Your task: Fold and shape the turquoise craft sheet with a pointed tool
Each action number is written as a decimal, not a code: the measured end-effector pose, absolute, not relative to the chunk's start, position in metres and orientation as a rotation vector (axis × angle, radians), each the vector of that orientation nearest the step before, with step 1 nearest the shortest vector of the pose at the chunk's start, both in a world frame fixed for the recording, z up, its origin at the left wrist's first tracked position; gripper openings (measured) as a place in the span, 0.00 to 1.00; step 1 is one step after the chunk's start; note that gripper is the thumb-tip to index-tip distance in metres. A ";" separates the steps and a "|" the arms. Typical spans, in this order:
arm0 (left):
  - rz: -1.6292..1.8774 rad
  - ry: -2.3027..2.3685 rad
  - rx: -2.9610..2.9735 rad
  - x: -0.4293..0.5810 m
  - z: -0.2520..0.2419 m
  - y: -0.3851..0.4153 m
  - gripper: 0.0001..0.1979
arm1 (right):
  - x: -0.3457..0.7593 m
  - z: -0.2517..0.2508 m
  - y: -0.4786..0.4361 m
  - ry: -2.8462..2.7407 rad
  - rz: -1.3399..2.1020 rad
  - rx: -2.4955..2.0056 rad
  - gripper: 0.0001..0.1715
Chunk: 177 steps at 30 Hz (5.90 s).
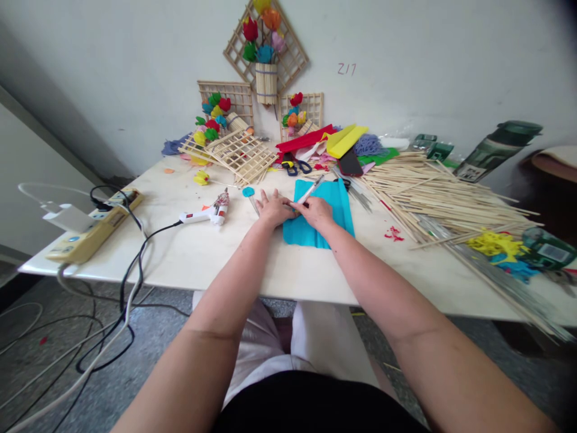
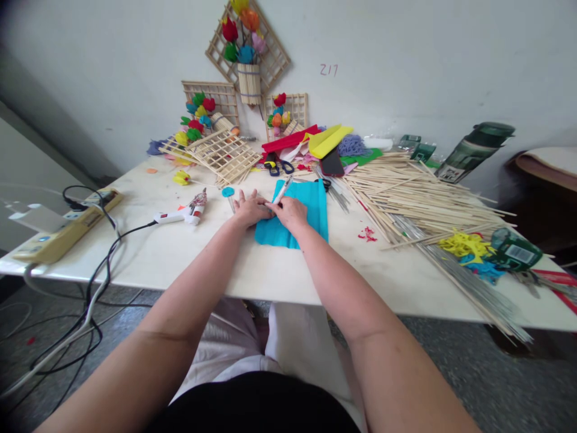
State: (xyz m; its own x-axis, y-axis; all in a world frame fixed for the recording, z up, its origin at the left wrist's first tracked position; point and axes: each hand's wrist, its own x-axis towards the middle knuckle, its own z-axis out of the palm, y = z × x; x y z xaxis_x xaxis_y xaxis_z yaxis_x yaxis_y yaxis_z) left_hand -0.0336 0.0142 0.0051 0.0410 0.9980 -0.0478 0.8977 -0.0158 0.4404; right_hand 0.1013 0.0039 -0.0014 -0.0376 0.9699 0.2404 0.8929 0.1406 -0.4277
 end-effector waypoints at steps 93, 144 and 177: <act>0.423 1.901 1.996 -0.033 0.003 0.014 0.23 | 0.102 -0.003 0.010 -1.975 0.197 -1.788 0.30; 0.434 1.981 1.949 -0.032 0.001 0.015 0.20 | 0.103 -0.003 0.013 -1.921 0.225 -1.815 0.27; 0.435 1.929 1.973 -0.035 0.000 0.016 0.23 | 0.106 -0.005 0.015 -1.841 0.298 -1.740 0.21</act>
